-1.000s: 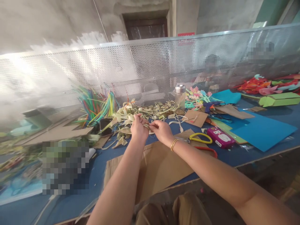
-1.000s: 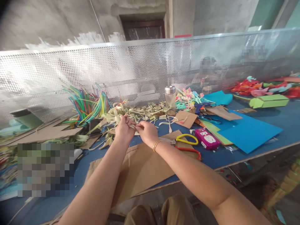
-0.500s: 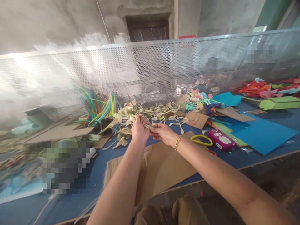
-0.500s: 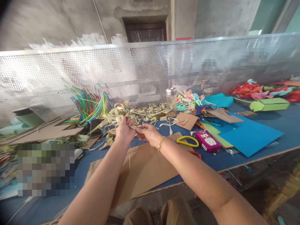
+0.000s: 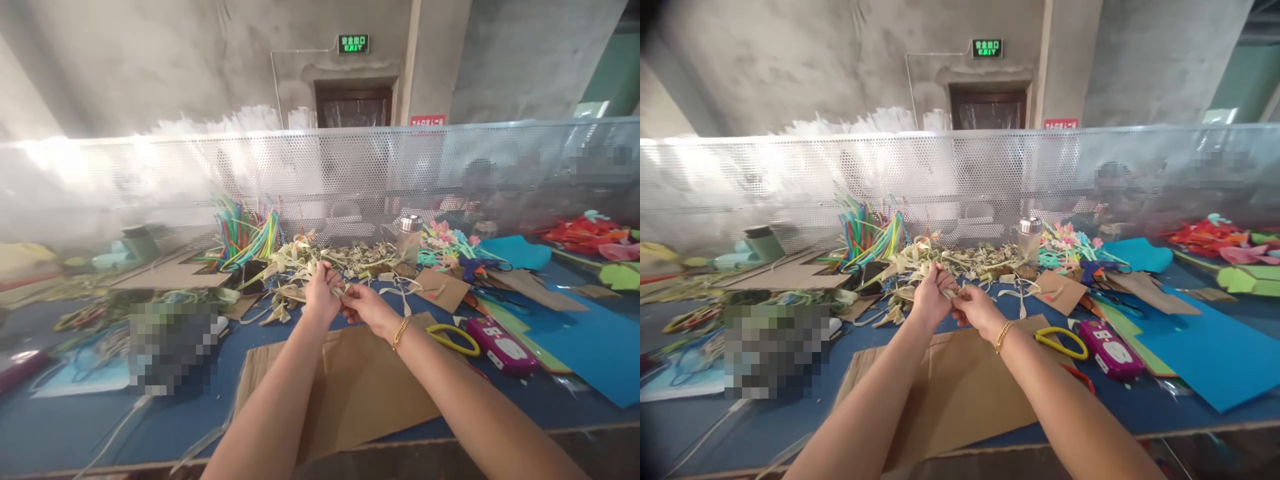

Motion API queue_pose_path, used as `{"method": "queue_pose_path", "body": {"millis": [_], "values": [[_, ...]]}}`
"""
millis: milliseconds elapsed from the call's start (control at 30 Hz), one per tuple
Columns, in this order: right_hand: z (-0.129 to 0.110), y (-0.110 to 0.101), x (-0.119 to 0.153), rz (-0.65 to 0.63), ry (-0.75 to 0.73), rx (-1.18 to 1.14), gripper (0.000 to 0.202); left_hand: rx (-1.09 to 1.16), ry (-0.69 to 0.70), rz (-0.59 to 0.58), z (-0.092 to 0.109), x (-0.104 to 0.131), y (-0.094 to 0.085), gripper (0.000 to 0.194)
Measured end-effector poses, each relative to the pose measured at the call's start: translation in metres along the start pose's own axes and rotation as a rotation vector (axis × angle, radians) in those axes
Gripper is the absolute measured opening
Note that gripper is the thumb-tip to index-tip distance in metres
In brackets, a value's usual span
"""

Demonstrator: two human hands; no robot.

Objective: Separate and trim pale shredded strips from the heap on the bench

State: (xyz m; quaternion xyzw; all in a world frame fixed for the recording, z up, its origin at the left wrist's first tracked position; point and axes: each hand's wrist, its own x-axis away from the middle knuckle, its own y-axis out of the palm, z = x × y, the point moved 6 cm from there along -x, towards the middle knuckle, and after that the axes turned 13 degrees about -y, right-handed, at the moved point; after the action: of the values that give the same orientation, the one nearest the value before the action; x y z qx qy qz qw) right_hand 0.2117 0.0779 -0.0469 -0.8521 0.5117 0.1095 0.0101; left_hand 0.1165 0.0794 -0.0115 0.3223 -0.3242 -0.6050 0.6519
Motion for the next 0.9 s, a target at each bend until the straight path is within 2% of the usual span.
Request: {"method": "queue_pose_path", "body": {"millis": [100, 233, 433, 567, 733, 800, 900], "values": [[-0.006, 0.000, -0.004, -0.019, -0.091, 0.063, 0.028, 0.137, 0.006, -0.040, 0.010, 0.000, -0.003, 0.026], [-0.014, -0.001, -0.001, -0.081, -0.153, 0.137, 0.026, 0.215, 0.053, -0.047, 0.031, -0.001, -0.014, 0.027], [-0.028, -0.008, 0.004, -0.138, -0.152, 0.295, 0.022, 0.310, 0.160, 0.014, 0.066, -0.006, -0.038, 0.028], [-0.043, -0.023, 0.006, -0.136, -0.135, 0.402, 0.023, 0.399, 0.258, 0.080, 0.083, -0.010, -0.057, 0.036], [-0.048, -0.053, 0.031, -0.002, -0.063, 0.375, 0.029, 0.368, 0.275, 0.180, 0.080, -0.012, -0.063, 0.036], [-0.038, -0.058, 0.049, 0.039, -0.040, 0.305, 0.032, 0.351, 0.266, 0.187, 0.075, -0.011, -0.057, 0.039], [-0.011, -0.055, 0.075, 0.056, 0.029, 0.224, 0.034, 0.329, 0.264, 0.205, 0.070, -0.009, -0.046, 0.039]]}}
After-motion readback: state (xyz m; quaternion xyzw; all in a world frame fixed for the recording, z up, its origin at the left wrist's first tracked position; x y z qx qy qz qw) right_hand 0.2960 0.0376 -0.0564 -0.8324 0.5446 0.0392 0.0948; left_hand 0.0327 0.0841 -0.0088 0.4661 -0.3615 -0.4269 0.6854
